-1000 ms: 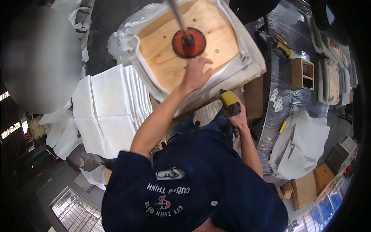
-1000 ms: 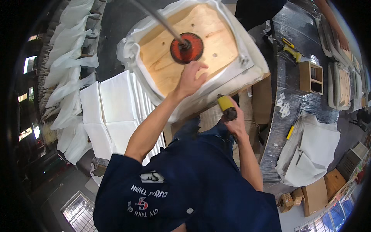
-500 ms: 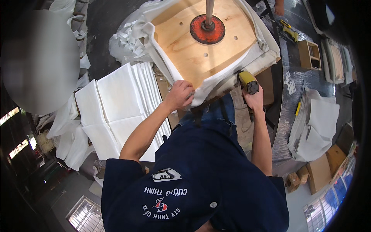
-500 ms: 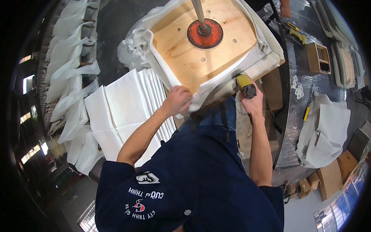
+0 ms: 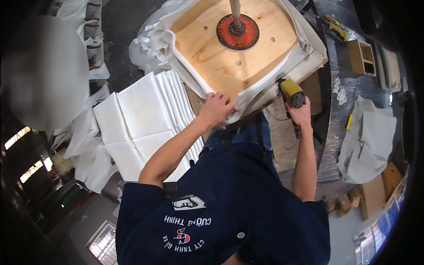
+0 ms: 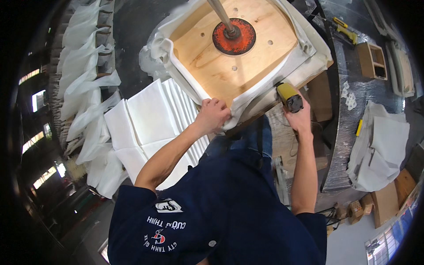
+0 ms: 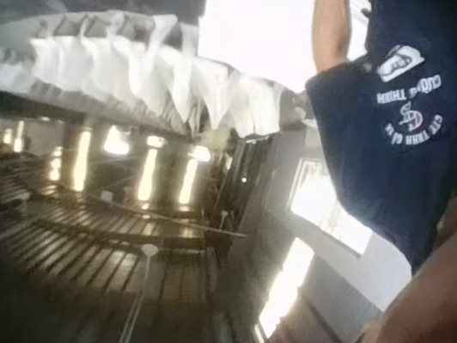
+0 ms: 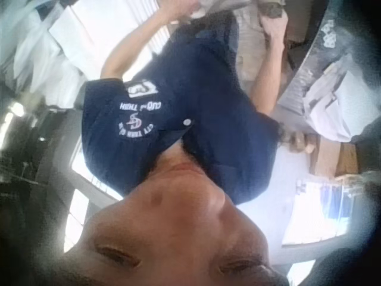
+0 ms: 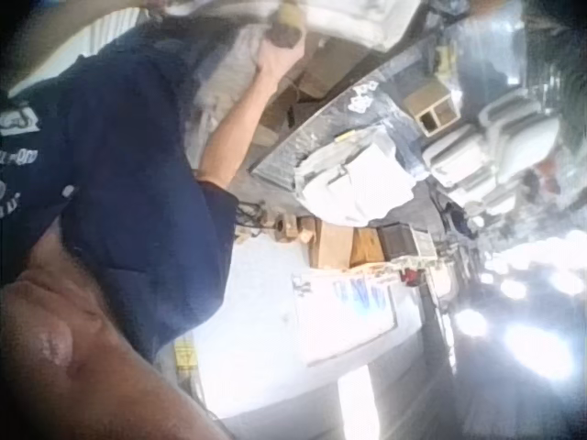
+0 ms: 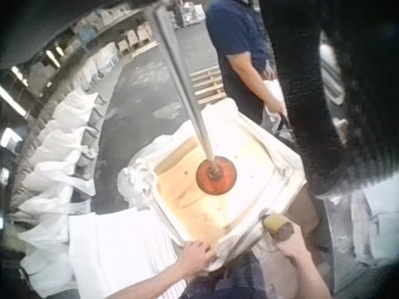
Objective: The person covers a wooden chair base with white fabric, pulls the fabric taut, and secures it using a staple gun. They repeatedly adjust the fabric and apply staples along the edges to attach the material to the wood.
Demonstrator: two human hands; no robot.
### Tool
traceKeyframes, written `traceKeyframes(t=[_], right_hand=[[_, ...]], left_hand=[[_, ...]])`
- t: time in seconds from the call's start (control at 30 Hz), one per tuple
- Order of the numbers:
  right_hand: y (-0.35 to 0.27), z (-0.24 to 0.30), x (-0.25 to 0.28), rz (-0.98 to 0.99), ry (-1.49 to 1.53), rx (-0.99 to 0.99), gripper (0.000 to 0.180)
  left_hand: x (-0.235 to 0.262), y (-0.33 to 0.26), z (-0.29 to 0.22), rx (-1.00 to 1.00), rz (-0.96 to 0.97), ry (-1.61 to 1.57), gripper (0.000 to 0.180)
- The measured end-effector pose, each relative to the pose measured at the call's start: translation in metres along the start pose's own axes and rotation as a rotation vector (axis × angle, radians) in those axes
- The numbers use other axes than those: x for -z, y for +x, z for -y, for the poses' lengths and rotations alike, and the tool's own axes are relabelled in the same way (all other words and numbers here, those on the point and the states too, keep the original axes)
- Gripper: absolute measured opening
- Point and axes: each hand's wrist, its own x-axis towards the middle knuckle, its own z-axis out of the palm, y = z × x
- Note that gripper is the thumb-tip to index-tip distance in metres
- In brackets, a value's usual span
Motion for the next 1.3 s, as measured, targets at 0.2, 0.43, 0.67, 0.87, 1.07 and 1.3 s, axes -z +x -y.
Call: traceKeyframes(t=[0.2,0.43,0.67,0.87,1.07,1.3], right_hand=[[-0.002,-0.004,0.001,-0.010,-0.059,0.012,0.059],[-0.004,-0.015,-0.015,-0.054,-0.065,-0.054,0.049],[-0.024,0.018,-0.033,-0.240,0.045,-0.051,0.055],[-0.089,0.037,-0.064,-0.267,-0.027,-0.071,0.070],[-0.138,0.038,-0.100,-0.140,0.014,-0.144,0.069],[-0.138,0.067,-0.111,-0.065,-0.049,-0.025,0.067]], left_hand=[[0.059,-0.055,-0.022,-0.071,0.060,-0.246,0.012],[0.069,-0.205,0.093,0.448,1.194,0.158,0.025],[0.083,0.011,0.040,-0.271,-0.119,-0.150,0.023],[0.015,-0.004,0.042,-0.310,0.148,-0.079,0.028],[0.023,0.018,-0.018,-0.026,0.244,0.131,0.053],[0.010,-0.009,0.042,-0.083,0.254,-0.277,0.031]])
